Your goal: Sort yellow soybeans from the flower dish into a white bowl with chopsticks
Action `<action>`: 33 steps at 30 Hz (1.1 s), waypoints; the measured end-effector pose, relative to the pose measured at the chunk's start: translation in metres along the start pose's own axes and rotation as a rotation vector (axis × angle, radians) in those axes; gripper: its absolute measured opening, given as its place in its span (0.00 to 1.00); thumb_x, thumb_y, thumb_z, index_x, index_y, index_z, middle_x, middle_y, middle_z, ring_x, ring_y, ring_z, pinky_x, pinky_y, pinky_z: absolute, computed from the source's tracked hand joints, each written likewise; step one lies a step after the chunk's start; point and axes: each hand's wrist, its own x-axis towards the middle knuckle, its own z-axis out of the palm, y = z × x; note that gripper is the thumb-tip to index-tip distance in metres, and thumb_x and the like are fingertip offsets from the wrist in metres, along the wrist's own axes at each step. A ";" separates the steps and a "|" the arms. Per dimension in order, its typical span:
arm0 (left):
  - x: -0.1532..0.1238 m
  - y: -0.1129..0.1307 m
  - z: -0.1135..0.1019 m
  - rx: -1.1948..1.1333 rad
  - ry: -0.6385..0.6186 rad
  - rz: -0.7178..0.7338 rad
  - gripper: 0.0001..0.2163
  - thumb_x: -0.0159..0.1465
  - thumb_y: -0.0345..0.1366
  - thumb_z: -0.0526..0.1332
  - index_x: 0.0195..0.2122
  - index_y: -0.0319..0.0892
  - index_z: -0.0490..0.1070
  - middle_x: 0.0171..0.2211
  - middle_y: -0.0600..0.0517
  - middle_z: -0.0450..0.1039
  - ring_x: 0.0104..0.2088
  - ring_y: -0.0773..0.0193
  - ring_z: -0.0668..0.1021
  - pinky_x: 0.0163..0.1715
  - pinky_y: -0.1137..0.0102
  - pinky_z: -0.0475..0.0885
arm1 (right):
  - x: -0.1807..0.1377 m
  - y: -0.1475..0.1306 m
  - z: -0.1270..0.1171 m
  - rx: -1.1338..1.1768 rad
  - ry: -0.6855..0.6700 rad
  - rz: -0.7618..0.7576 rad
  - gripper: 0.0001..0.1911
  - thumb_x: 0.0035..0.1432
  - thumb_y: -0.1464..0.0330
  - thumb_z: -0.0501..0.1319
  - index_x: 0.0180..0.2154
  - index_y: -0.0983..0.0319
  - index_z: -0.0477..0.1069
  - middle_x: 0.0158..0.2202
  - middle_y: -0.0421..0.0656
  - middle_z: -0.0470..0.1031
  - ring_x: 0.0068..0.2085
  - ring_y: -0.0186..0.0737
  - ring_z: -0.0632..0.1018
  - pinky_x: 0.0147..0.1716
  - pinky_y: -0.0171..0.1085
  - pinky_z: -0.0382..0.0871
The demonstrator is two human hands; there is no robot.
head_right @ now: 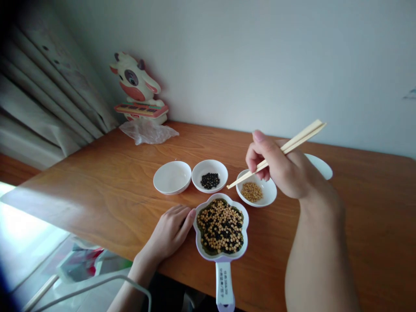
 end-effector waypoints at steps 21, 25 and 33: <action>-0.003 -0.008 0.002 -0.053 -0.058 -0.042 0.17 0.80 0.41 0.48 0.32 0.46 0.61 0.31 0.52 0.71 0.34 0.59 0.72 0.39 0.63 0.64 | -0.005 -0.004 0.000 -0.143 0.043 0.029 0.36 0.71 0.40 0.43 0.27 0.59 0.70 0.22 0.39 0.70 0.24 0.34 0.70 0.27 0.38 0.61; -0.003 -0.007 0.002 -0.058 -0.061 -0.053 0.17 0.80 0.42 0.48 0.32 0.45 0.61 0.31 0.52 0.71 0.34 0.59 0.72 0.40 0.64 0.64 | -0.007 -0.015 0.013 -0.123 -0.051 0.005 0.37 0.72 0.41 0.42 0.27 0.59 0.71 0.21 0.37 0.70 0.24 0.33 0.70 0.26 0.37 0.60; -0.002 -0.004 0.000 -0.036 -0.042 -0.051 0.18 0.80 0.43 0.46 0.31 0.45 0.62 0.30 0.51 0.70 0.32 0.59 0.71 0.38 0.64 0.65 | 0.006 -0.026 0.050 -0.300 -0.237 0.066 0.41 0.72 0.40 0.38 0.25 0.60 0.71 0.22 0.40 0.73 0.22 0.34 0.69 0.26 0.39 0.55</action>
